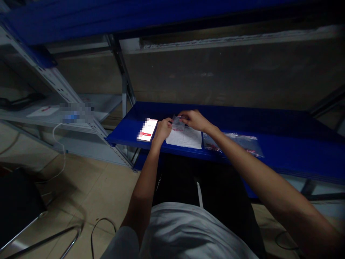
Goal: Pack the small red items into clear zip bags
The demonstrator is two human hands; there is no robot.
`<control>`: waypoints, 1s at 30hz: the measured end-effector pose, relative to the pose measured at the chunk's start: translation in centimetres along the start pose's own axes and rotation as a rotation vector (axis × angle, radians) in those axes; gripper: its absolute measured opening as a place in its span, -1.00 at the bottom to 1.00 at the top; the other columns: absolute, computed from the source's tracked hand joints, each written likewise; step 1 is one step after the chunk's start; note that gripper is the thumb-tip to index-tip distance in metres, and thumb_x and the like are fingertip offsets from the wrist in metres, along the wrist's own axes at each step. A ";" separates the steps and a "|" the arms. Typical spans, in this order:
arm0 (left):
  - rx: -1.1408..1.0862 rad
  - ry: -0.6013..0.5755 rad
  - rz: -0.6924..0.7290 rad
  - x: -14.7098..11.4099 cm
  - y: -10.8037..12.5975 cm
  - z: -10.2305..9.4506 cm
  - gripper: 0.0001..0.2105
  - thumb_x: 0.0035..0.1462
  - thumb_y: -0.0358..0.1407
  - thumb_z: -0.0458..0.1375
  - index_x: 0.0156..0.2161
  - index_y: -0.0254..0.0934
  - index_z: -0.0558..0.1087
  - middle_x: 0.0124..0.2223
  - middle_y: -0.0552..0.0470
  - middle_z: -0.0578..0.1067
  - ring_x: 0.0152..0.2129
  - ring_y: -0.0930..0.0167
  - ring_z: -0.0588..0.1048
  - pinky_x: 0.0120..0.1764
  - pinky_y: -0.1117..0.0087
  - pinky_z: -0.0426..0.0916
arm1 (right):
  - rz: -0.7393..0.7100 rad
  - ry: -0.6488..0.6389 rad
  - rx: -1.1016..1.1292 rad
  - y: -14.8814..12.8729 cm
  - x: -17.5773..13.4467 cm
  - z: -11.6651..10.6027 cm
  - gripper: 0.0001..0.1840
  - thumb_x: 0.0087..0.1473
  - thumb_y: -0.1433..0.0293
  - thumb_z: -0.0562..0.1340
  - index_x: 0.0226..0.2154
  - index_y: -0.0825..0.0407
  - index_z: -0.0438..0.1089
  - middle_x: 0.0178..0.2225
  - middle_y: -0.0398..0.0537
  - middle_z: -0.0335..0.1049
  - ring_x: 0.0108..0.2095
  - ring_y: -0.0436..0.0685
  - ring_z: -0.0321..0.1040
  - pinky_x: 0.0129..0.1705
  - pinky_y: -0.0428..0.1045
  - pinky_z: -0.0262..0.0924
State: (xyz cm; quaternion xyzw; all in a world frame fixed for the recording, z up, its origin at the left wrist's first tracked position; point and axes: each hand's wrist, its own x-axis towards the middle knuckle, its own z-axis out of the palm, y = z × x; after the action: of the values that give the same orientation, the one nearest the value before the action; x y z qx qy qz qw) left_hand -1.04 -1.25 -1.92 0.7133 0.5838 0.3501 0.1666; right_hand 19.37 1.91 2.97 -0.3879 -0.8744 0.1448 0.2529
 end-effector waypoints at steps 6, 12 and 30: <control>-0.002 0.011 0.003 -0.3 0.4 0.1 -0.66 0.17 -0.59 0.10 -0.05 -0.31 0.60 -0.22 -0.09 0.66 -0.27 0.36 0.60 -0.11 0.41 0.44 | 0.022 0.082 0.022 0.4 -0.3 0.0 -0.71 0.23 0.46 0.25 -0.02 0.07 0.58 -0.20 0.04 0.64 -0.21 0.19 0.55 -0.17 -0.01 0.31; -0.051 0.143 0.018 0.1 0.5 0.3 -0.70 0.22 -0.57 0.09 -0.04 -0.33 0.59 -0.12 -0.14 0.65 -0.24 0.35 0.60 -0.06 0.35 0.46 | 0.131 0.272 0.213 2.4 -0.8 0.5 -0.74 0.16 0.39 0.28 -0.10 0.07 0.56 -0.29 0.05 0.63 -0.30 0.20 0.56 -0.18 0.06 0.40; -0.840 -0.051 -0.282 2.2 2.8 1.7 -0.68 0.20 -0.50 0.27 0.07 -0.39 0.55 -0.23 -0.09 0.67 -0.41 0.49 0.58 -0.31 0.50 0.45 | 0.568 0.532 0.788 1.8 -3.0 2.9 -0.56 0.06 0.34 0.25 0.04 -0.02 0.32 -0.13 0.04 0.59 -0.09 0.22 0.57 -0.16 0.04 0.52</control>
State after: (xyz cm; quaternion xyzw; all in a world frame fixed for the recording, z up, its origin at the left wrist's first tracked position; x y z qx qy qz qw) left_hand 2.32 0.43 -0.64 0.5054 0.4783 0.5132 0.5025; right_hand 20.58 0.68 -1.25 -0.5078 -0.5209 0.4205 0.5422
